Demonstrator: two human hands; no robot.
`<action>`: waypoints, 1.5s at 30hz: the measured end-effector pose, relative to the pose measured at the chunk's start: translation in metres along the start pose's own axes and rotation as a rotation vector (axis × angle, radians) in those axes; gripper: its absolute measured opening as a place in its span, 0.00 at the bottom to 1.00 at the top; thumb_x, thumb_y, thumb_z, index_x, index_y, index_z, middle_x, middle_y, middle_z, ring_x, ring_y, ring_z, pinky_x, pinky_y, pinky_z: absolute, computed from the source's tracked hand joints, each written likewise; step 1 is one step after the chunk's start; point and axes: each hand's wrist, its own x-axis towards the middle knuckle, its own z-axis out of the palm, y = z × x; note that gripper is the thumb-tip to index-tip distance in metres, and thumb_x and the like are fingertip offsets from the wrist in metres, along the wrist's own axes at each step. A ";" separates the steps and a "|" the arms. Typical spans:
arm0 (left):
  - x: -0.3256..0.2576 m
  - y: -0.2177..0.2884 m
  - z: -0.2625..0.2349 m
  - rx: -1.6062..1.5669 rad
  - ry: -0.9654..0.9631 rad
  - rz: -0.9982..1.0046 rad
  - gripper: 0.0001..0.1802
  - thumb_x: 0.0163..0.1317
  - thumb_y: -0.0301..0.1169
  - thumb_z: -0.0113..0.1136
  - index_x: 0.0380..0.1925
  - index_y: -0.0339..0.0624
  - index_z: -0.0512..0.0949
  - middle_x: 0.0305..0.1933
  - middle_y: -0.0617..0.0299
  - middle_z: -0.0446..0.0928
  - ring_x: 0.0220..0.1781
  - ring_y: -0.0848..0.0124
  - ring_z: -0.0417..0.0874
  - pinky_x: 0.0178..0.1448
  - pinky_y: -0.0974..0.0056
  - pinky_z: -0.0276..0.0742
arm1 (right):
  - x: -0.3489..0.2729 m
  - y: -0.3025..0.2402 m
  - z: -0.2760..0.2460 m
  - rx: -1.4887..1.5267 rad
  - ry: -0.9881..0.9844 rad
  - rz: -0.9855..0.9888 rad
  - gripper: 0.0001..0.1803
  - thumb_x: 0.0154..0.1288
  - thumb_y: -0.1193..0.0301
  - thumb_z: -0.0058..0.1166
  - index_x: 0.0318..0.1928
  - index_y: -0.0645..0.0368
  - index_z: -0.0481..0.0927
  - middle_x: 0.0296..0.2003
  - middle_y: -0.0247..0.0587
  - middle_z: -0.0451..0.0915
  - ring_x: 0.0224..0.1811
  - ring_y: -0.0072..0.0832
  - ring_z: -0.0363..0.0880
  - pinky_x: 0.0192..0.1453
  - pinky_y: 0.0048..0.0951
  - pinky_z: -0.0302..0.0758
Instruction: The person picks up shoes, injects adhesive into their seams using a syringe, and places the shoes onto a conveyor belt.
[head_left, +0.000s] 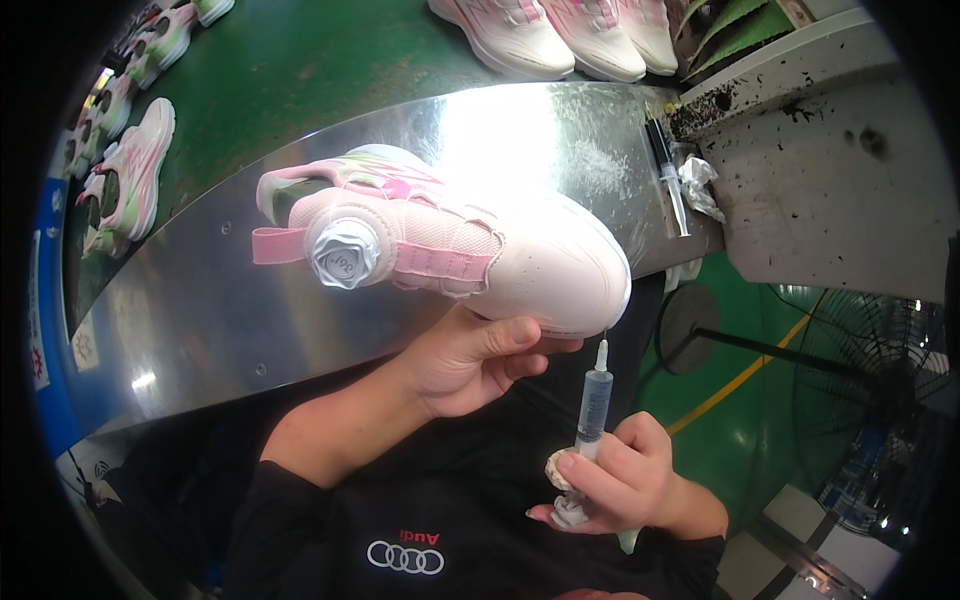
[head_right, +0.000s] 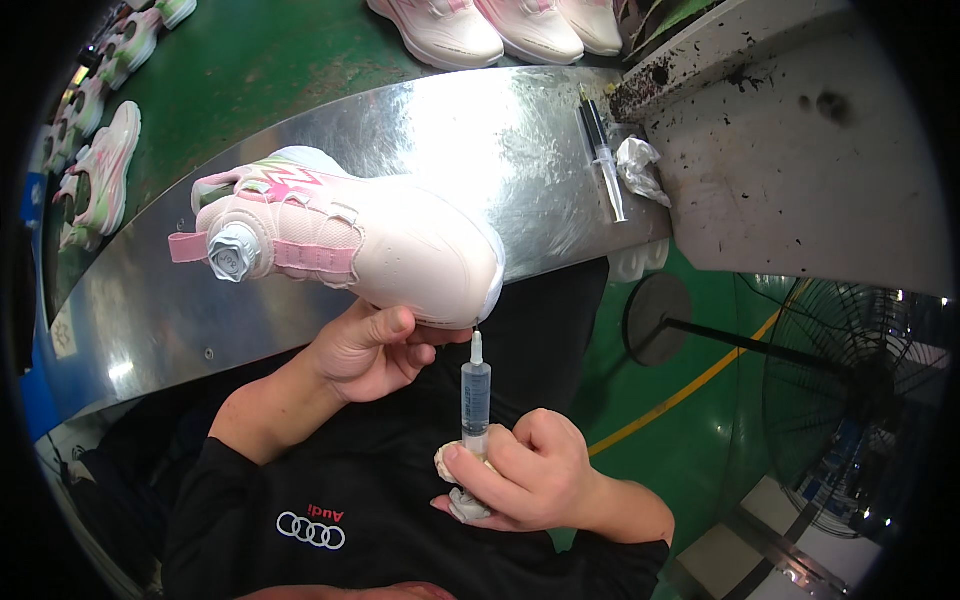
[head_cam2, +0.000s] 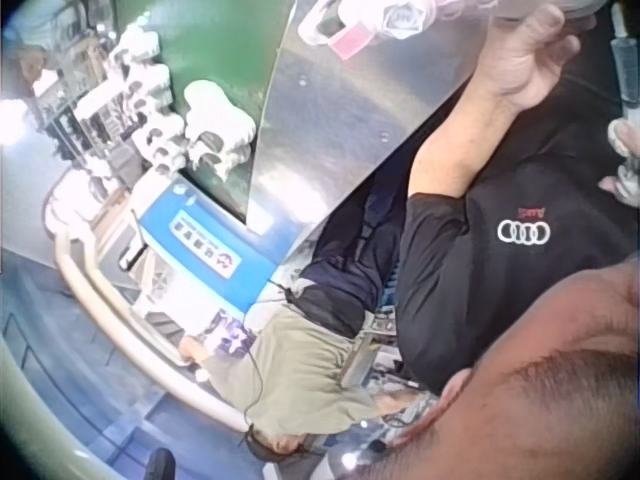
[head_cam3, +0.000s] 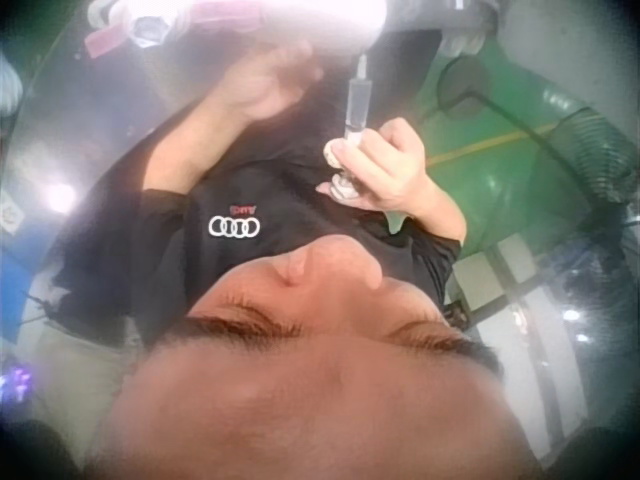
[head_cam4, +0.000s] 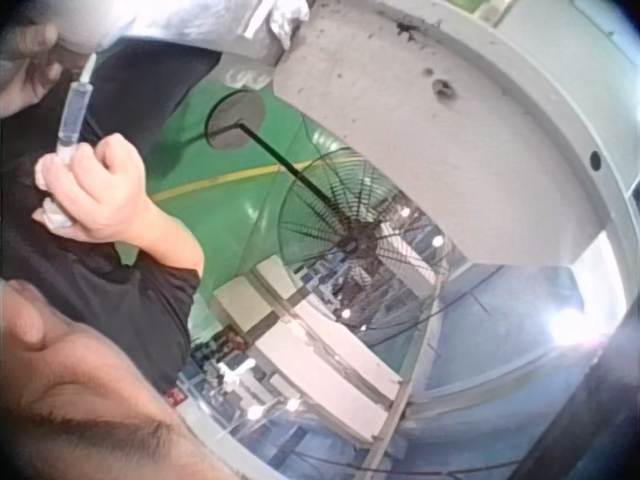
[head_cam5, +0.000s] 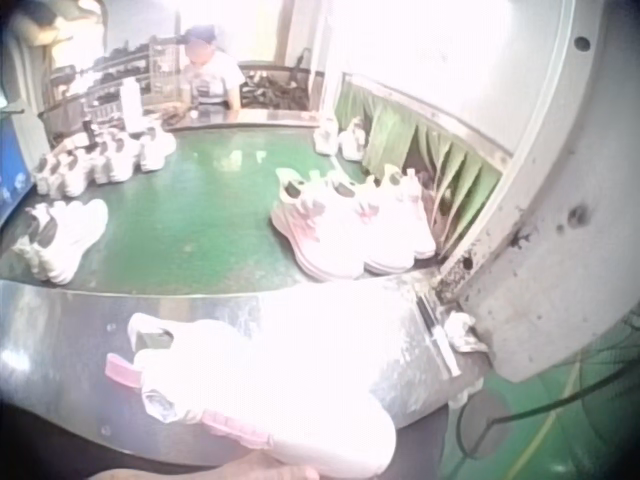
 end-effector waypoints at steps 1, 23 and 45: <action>0.001 -0.001 0.000 0.001 -0.002 0.002 0.23 0.57 0.27 0.60 0.53 0.40 0.68 0.49 0.55 0.75 0.50 0.65 0.78 0.43 0.73 0.80 | -0.001 0.001 0.000 -0.031 -0.004 -0.008 0.23 0.42 0.57 0.66 0.39 0.54 0.78 0.22 0.29 0.70 0.18 0.23 0.55 0.21 0.21 0.54; -0.159 0.026 -0.018 0.041 0.294 0.177 0.42 0.43 0.25 0.62 0.61 0.29 0.56 0.58 0.45 0.67 0.60 0.59 0.71 0.64 0.54 0.66 | 0.057 0.092 0.037 -0.077 0.230 0.015 0.35 0.34 0.60 0.71 0.45 0.59 0.71 0.36 0.39 0.74 0.32 0.38 0.65 0.38 0.34 0.64; 0.099 0.230 -0.033 0.996 0.664 0.320 0.26 0.54 0.37 0.64 0.48 0.33 0.70 0.39 0.55 0.77 0.37 0.69 0.81 0.39 0.68 0.80 | 0.090 0.137 0.057 0.060 0.348 0.123 0.33 0.35 0.59 0.71 0.44 0.60 0.74 0.36 0.42 0.76 0.34 0.38 0.69 0.41 0.35 0.66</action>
